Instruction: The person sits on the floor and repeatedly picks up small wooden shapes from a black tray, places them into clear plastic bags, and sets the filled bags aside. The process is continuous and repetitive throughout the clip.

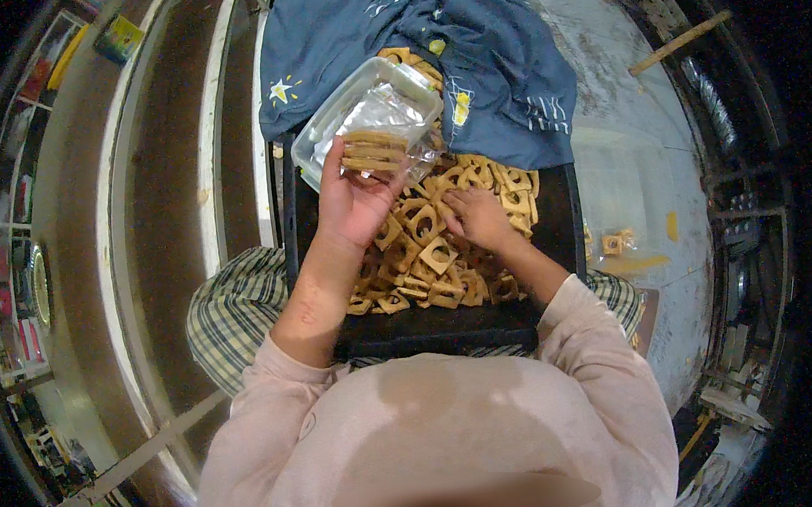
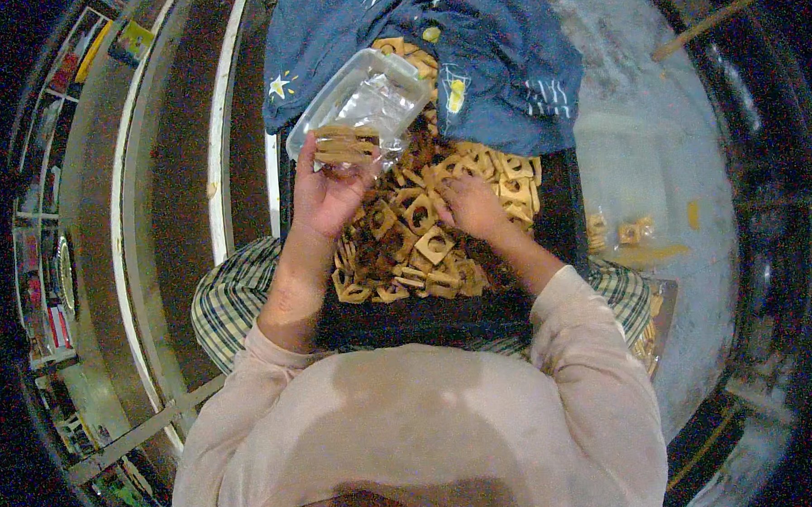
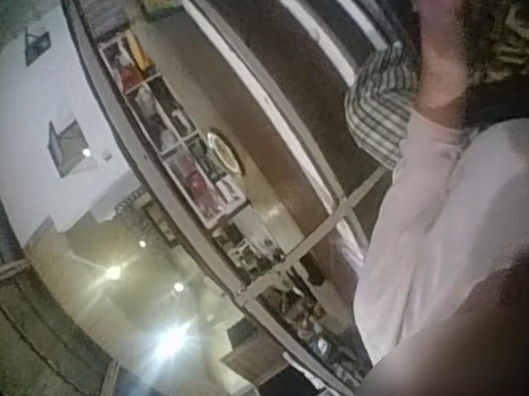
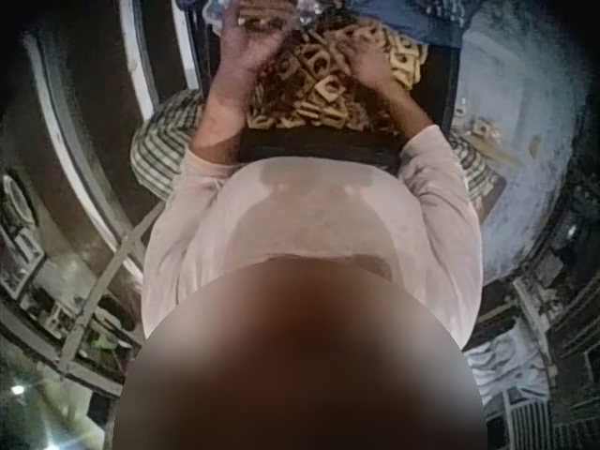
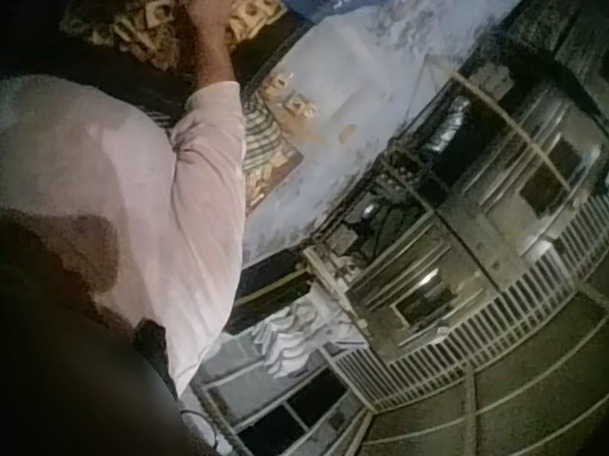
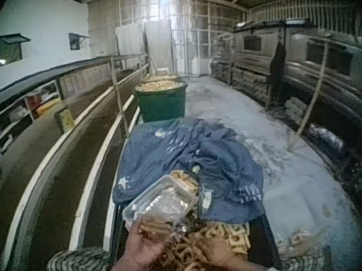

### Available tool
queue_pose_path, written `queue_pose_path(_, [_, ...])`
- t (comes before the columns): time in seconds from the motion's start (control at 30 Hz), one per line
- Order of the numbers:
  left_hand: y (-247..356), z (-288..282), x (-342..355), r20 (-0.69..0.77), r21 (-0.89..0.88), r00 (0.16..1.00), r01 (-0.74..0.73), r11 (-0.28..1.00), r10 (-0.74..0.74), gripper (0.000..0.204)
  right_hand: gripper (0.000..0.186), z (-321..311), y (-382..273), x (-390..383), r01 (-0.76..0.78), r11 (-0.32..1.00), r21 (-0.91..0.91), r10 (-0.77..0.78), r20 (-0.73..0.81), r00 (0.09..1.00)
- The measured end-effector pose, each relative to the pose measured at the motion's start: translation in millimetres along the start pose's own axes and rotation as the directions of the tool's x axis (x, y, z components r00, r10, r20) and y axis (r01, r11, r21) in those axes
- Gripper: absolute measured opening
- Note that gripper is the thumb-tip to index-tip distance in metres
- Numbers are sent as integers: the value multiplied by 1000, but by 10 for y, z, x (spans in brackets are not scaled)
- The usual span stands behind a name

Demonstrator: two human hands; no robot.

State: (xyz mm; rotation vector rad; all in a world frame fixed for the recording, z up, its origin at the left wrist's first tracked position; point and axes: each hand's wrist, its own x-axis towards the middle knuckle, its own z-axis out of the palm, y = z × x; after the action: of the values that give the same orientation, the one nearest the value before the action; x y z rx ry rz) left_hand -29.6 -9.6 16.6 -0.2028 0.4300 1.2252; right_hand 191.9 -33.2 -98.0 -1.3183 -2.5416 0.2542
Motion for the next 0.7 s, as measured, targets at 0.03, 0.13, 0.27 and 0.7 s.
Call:
queue_pose_path(0.03, [-11,-13,8,33,6,999,29,1000,-29,48,38,-7,-4,20,-116,993,25,118,-52,992])
queue_pose_path(0.13, [-86,-41,22,-78,1,997,-19,1000,19,46,26,-17,-3,84,-485,826,288,516,-41,855])
queue_pose_path(0.27, [-89,-50,32,-71,62,992,-103,993,108,43,18,-49,100,111,-487,553,676,681,-30,732])
queue_pose_path(0.7, [-54,-68,54,-94,48,989,-110,993,115,43,24,179,75,-143,-176,841,511,204,1,979])
